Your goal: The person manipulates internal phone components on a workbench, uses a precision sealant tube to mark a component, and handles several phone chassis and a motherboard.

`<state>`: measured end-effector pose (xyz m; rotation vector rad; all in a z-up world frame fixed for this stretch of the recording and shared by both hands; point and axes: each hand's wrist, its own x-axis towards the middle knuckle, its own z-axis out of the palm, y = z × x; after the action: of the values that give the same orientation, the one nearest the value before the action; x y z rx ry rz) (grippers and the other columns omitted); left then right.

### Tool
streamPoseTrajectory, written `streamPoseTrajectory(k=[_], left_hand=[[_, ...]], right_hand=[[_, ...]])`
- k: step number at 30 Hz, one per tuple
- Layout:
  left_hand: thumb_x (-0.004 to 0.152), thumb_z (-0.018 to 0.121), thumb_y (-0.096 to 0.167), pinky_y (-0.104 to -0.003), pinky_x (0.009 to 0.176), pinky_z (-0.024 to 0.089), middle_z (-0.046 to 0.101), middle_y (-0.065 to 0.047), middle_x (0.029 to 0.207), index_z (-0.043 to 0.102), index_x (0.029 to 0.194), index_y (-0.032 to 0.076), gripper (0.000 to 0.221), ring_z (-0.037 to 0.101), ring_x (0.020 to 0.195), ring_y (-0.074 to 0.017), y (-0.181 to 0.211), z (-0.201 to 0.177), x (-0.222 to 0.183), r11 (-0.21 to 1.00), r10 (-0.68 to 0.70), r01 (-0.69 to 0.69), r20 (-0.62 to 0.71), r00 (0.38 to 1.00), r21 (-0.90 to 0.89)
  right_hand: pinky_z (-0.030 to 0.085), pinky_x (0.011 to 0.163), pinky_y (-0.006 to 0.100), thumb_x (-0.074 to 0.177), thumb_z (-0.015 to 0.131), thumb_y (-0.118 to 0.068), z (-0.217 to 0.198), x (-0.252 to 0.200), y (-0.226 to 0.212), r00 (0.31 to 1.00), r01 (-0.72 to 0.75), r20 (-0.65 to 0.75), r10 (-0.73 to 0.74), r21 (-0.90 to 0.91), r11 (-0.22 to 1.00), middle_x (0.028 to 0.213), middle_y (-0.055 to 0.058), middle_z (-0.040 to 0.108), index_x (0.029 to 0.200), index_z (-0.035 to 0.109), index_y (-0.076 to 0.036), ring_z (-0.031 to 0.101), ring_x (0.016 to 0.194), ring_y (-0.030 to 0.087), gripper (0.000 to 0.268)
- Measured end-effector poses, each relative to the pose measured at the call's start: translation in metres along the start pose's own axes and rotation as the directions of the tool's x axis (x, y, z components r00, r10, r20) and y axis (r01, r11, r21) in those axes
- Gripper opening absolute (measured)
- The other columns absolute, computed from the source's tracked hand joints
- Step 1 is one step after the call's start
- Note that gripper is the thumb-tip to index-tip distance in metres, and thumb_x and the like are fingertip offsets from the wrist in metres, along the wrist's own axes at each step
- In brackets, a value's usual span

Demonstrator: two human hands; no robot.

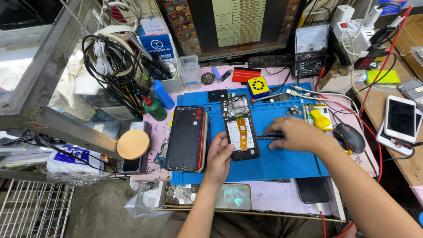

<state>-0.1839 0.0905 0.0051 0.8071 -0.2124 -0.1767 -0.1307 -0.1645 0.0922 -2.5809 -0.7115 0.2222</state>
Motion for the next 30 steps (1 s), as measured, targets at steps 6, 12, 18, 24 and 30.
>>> streamPoseTrajectory(k=[6,12,18,24,30], left_hand=[[0.101,0.060,0.009,-0.034,0.108,0.045,0.067,-0.018,0.129,0.044,0.140,-0.003,0.044,0.062,0.122,-0.0204,-0.005,0.002,-0.002,0.990,0.023,-0.027,0.034,0.999,0.136],[0.100,0.063,0.010,-0.031,0.098,0.052,0.073,-0.017,0.118,0.049,0.137,-0.005,0.042,0.067,0.109,-0.0180,-0.012,0.001,-0.003,0.923,-0.020,-0.011,0.076,0.997,0.385],[0.099,0.065,0.009,-0.028,0.091,0.053,0.075,-0.017,0.112,0.052,0.137,-0.006,0.043,0.068,0.101,-0.0158,-0.022,-0.004,-0.003,0.886,-0.028,0.012,0.027,0.999,0.464],[0.097,0.066,0.011,-0.029,0.085,0.053,0.074,-0.015,0.108,0.053,0.136,-0.003,0.044,0.068,0.097,-0.0166,-0.022,0.043,-0.014,0.817,-0.046,0.058,-0.034,0.998,0.573],[0.091,0.072,0.025,-0.046,0.088,0.051,0.072,-0.015,0.099,0.072,0.111,0.008,0.027,0.064,0.096,-0.0366,0.084,0.105,-0.067,-0.136,0.645,-0.070,0.142,0.751,0.988]], right_hand=[[0.058,0.082,0.042,0.082,0.074,-0.025,-0.005,-0.021,0.016,0.958,-0.215,-0.191,0.214,0.015,0.976,0.097,0.013,0.077,0.104,0.078,-0.009,0.074,0.088,0.032,0.027],[0.055,0.084,0.047,0.083,0.077,-0.022,0.007,-0.014,0.040,0.856,-0.293,-0.483,0.183,-0.161,0.943,0.098,0.020,0.072,0.100,0.073,-0.001,0.069,0.091,0.039,0.027],[0.056,0.084,0.040,0.087,0.075,-0.023,0.021,-0.039,0.026,0.762,-0.256,-0.582,0.284,0.132,0.958,0.101,0.015,0.075,0.108,0.073,-0.002,0.070,0.094,0.030,0.029],[0.055,0.078,0.029,0.093,0.062,-0.019,0.075,-0.077,-0.011,0.892,-0.067,-0.044,0.449,0.971,0.229,0.108,0.008,0.077,0.129,0.063,-0.002,0.072,0.093,0.012,0.040],[0.053,0.077,0.025,0.093,0.065,-0.006,0.090,-0.068,0.018,0.866,0.017,-0.118,0.485,0.978,0.208,0.103,0.013,0.076,0.128,0.059,0.008,0.070,0.088,0.013,0.038]])
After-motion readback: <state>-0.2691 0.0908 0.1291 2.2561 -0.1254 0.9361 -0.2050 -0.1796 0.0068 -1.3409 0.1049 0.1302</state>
